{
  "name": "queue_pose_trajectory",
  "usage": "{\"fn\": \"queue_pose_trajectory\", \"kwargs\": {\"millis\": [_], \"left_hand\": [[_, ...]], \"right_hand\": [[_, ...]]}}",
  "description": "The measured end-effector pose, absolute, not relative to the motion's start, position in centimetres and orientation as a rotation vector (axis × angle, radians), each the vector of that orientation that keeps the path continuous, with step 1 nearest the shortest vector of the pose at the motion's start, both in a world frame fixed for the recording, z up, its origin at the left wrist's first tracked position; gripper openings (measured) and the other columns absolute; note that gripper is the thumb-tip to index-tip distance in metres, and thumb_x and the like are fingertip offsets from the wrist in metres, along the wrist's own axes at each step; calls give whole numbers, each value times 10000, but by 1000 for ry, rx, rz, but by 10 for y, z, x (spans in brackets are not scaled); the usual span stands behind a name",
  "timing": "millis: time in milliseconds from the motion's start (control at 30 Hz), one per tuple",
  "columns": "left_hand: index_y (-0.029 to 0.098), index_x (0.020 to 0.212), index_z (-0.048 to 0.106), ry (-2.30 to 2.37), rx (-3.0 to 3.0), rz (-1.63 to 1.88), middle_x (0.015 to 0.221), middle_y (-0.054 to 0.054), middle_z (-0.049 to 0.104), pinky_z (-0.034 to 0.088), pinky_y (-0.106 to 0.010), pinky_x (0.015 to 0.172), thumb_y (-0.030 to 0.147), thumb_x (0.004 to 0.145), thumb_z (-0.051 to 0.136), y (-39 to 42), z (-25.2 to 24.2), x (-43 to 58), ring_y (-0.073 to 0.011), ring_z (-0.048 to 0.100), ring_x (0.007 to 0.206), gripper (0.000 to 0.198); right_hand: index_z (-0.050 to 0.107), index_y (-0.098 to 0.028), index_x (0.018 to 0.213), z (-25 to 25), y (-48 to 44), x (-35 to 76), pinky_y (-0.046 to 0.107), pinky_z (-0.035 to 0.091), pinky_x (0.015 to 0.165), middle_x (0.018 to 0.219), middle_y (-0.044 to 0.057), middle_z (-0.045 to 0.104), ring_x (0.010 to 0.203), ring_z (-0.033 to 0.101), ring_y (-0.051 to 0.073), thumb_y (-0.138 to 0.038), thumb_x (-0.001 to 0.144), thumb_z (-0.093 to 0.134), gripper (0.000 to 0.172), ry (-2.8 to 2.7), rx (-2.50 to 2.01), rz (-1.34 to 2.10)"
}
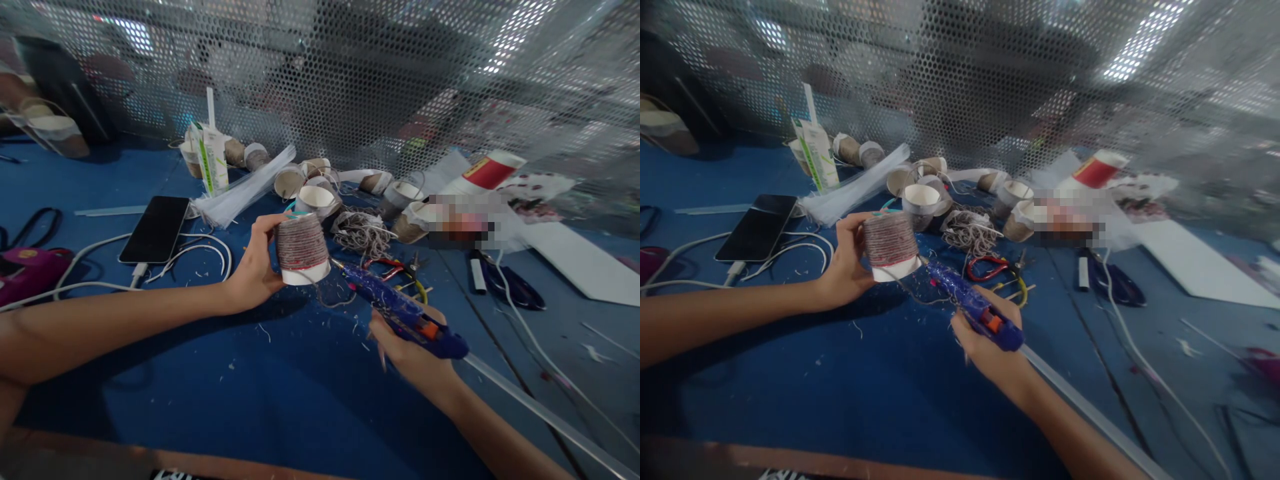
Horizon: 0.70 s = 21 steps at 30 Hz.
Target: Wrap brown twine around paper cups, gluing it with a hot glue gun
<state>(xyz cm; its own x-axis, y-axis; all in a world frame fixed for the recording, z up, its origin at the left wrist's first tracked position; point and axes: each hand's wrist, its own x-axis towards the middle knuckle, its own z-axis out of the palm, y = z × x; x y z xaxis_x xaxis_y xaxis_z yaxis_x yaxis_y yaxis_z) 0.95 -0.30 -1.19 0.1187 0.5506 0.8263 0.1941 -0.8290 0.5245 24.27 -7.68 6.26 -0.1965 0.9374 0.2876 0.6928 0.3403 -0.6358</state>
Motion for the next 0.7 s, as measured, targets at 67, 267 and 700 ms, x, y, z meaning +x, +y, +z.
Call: {"fn": "queue_pose_trajectory", "kwargs": {"millis": [67,267,700], "left_hand": [[290,1349,326,734,2117,1766,1296,-110,466,479,-488,1119,437,727,828,-4,-12,9,-269,552,1282,812],[288,1365,306,749,2122,1764,1274,-117,451,518,-473,1072,446,731,821,-3,-12,9,-268,555,1238,832],[267,1362,315,793,2089,1768,1270,-119,464,525,-469,1062,487,738,804,-3,-12,10,-264,555,1216,822]], "right_hand": [[362,-255,516,59,-77,242,275,382,428,454,-30,462,417,458,131,-186,685,501,229,-1931,-1450,492],[428,-250,580,57,-69,255,279,388,447,505,-31,494,433,490,136,-257,751,539,204,-1893,-1578,433],[536,-226,806,69,-37,355,395,444,507,744,117,580,593,573,251,-474,539,873,497,-2181,-1789,-190]]}}
